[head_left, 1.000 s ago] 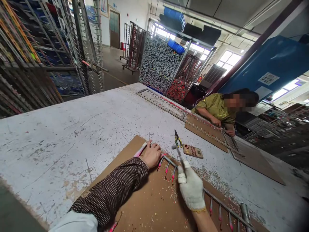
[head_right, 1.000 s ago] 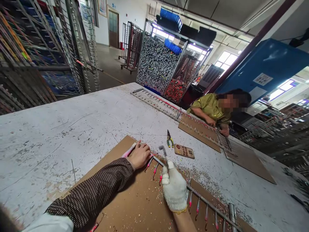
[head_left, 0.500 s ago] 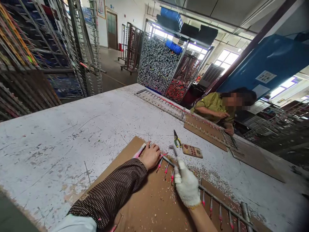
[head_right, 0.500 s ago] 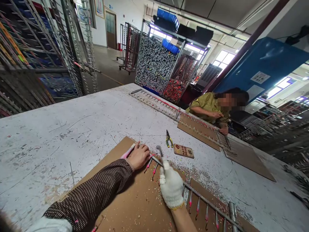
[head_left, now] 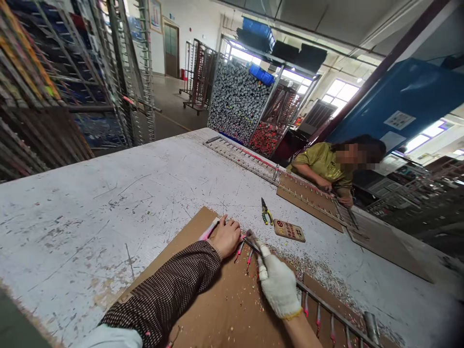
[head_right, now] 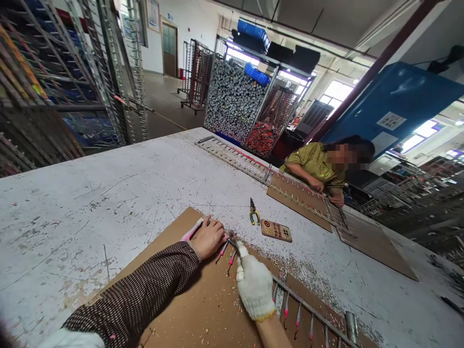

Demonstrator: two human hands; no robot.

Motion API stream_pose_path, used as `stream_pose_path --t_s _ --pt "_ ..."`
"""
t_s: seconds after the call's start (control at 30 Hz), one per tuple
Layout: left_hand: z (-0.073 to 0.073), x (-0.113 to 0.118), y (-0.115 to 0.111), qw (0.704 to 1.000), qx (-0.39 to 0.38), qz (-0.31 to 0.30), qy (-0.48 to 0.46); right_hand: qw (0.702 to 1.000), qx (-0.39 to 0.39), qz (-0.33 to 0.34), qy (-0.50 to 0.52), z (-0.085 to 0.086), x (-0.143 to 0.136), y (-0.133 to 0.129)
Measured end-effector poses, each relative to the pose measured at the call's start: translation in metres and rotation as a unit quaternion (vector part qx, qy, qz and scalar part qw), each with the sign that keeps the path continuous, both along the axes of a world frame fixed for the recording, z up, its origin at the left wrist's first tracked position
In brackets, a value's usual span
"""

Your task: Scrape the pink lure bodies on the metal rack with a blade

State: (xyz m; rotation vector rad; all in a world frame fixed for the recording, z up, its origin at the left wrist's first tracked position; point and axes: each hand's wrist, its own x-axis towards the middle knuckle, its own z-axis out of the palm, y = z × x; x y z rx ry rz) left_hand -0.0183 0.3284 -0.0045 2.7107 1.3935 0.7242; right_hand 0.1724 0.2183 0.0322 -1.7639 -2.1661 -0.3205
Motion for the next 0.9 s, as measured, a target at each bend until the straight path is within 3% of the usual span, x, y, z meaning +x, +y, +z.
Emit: stream_pose_path --t_s 0.1,0.27,0.43,0.6,0.77,0.9 --pt "-0.005 0.001 0.002 1.000 0.018 0.000 -0.001 0.995 0.090 -0.003 0.034 -0.001 0.005 0.000" --pt "-0.010 0.001 0.004 0.999 0.034 0.000 -0.006 0.998 -0.034 0.023 -0.038 0.000 0.008 0.004" --pt "-0.011 0.001 0.005 0.999 0.042 -0.002 0.006 0.991 0.122 -0.024 0.051 0.004 0.007 0.004" --pt "-0.011 0.000 0.006 0.999 0.033 0.002 0.009 0.997 -0.034 0.024 -0.065 0.002 0.005 0.005" --pt "-0.015 0.000 0.007 0.999 0.046 -0.005 0.015 0.990 0.130 -0.031 0.054 0.005 0.008 0.003" --pt "-0.013 -0.001 0.007 0.999 0.037 0.001 0.009 0.999 -0.033 0.006 -0.028 0.005 0.007 0.007"
